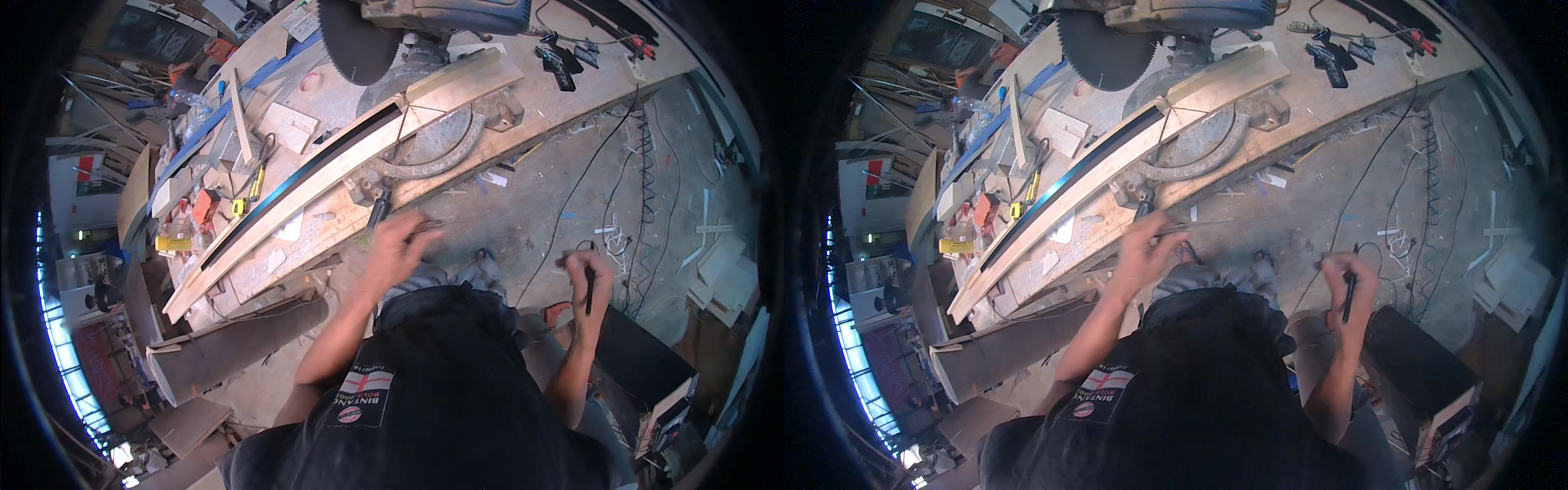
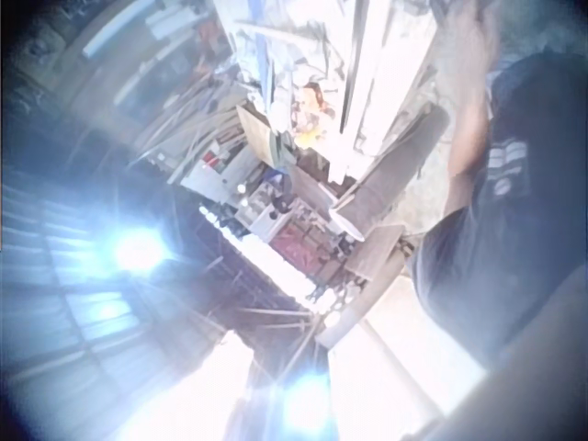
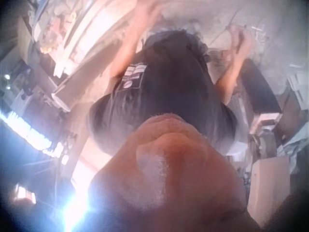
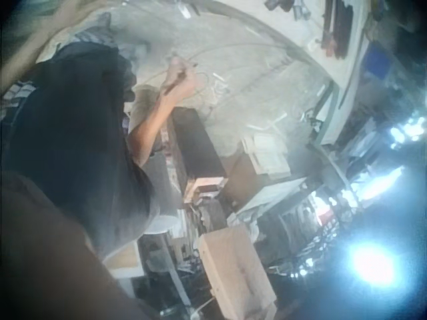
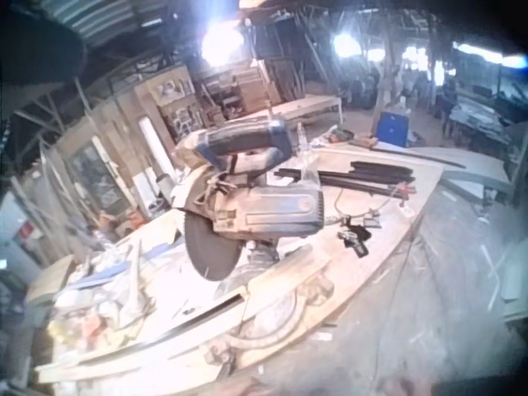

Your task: The person measures and marks wooden planks and black plastic strips using a tape measure, pencil, and try square in a woodworking shop. They align the strips on the planks, measure lengths, and draw cut lines to prepare for cutting.

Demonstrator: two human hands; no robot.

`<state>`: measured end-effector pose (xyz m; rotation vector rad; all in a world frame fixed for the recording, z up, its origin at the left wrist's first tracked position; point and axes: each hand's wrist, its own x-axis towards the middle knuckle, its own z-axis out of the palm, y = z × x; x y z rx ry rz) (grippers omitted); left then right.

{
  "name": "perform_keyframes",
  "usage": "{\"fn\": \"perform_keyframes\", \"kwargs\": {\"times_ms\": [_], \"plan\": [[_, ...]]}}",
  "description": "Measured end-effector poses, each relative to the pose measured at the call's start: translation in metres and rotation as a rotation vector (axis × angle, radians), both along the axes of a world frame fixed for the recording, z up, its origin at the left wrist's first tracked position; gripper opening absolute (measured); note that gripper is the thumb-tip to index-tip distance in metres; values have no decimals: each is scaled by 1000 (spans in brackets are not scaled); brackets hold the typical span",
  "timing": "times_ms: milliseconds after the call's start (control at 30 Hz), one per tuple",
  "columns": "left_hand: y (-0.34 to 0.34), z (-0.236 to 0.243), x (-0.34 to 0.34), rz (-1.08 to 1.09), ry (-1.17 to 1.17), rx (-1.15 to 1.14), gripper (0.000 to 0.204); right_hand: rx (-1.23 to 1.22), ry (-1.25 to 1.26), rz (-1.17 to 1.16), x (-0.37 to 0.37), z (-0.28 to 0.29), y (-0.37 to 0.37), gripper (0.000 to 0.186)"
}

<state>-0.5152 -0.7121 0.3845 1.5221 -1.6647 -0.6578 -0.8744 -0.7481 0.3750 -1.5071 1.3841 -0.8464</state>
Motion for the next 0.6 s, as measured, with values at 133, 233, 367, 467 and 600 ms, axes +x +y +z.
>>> {"fn": "perform_keyframes", "kwargs": {"times_ms": [133, 233, 367, 467, 600], "plan": [[-30, -30, -72, -143, -51, 13, 19, 197, -266, 42, 27, -15, 30, 34], [-44, -43, -101, -280, -211, 27, 25, 285, -449, -77, 66, -32, 34, 35], [-45, -55, -108, -366, -299, 29, 35, 285, -633, -330, 101, -45, 29, 34], [-49, -66, -96, -410, -327, -78, 40, 245, -534, -421, 111, -46, 29, 34], [-52, -71, -83, -488, -410, -13, 49, 248, -518, -487, 121, -51, 27, 34]]}}
